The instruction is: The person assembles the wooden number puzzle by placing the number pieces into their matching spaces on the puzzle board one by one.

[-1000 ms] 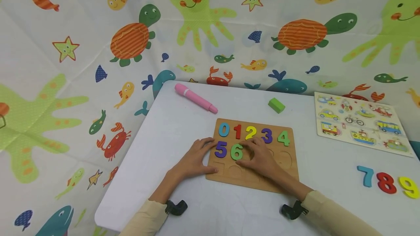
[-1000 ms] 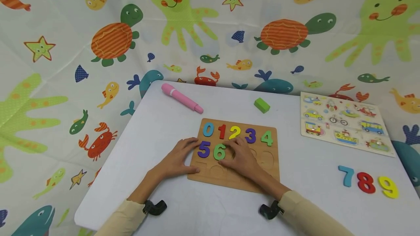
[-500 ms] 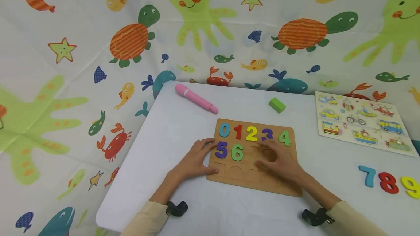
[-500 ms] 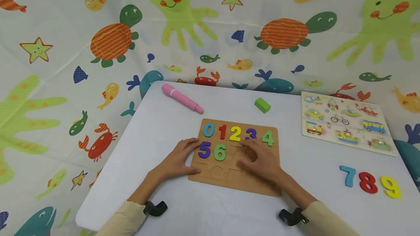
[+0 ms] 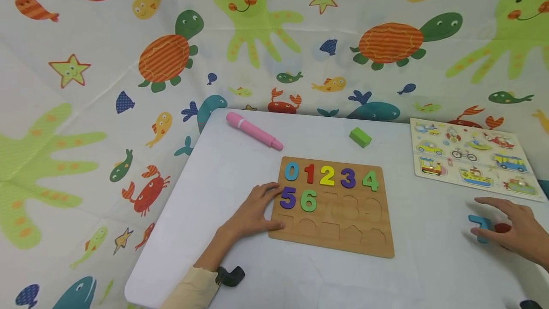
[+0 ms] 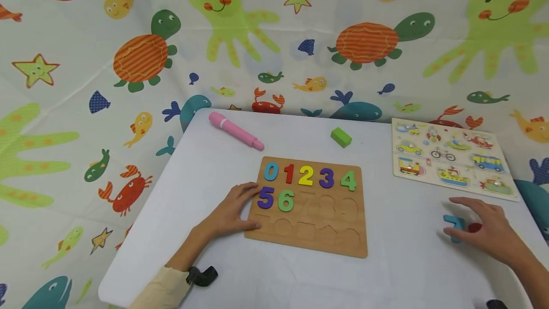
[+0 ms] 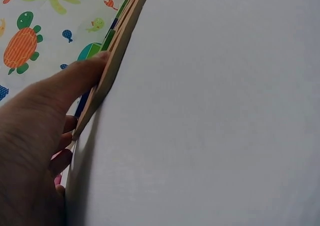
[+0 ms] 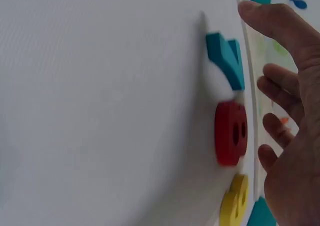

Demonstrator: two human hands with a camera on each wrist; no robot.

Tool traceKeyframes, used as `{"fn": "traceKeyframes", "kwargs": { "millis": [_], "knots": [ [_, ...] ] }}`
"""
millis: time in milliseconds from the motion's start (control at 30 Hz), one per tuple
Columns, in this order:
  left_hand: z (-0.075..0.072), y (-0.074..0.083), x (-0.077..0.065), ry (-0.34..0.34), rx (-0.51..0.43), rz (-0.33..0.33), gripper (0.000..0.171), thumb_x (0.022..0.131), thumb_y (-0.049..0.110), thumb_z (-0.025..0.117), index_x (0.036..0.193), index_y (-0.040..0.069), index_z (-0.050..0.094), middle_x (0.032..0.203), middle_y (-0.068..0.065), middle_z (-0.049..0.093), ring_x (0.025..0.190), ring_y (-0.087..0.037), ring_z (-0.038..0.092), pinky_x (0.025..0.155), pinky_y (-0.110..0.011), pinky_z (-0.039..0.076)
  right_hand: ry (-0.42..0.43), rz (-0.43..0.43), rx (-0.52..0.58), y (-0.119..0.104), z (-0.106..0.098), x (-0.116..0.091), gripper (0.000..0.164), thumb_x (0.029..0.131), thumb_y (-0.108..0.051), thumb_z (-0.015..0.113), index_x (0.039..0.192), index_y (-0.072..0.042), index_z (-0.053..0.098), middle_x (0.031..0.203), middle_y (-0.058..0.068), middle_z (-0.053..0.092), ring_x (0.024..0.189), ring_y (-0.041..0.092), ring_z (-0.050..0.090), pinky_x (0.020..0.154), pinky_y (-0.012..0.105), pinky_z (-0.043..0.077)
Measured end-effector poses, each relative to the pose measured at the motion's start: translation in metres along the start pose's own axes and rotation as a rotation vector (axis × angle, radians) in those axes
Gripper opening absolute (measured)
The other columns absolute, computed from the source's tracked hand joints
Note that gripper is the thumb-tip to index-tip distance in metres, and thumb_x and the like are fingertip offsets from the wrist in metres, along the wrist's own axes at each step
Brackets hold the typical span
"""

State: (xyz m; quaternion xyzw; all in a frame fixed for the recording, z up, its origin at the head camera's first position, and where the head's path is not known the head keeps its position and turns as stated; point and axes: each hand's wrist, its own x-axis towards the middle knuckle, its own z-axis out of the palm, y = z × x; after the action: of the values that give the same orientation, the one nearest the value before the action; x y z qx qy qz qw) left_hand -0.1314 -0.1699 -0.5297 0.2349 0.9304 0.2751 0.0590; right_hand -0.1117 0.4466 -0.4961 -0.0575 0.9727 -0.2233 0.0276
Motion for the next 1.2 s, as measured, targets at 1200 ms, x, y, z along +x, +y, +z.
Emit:
{"fn": "traceKeyframes", "kwargs": {
  "millis": [1200],
  "knots": [
    [-0.001, 0.001, -0.001, 0.005, -0.005, 0.016, 0.095, 0.075, 0.064, 0.075, 0.152, 0.021, 0.040, 0.155, 0.002, 0.031, 0.141, -0.025, 0.027, 0.111, -0.046, 0.032, 0.038, 0.037, 0.008, 0.001, 0.007, -0.006, 0.068, 0.076, -0.025, 0.087, 0.125, 0.008, 0.053, 0.120, 0.035, 0.049, 0.104, 0.052, 0.032, 0.076, 0.062, 0.039]
  ]
}}
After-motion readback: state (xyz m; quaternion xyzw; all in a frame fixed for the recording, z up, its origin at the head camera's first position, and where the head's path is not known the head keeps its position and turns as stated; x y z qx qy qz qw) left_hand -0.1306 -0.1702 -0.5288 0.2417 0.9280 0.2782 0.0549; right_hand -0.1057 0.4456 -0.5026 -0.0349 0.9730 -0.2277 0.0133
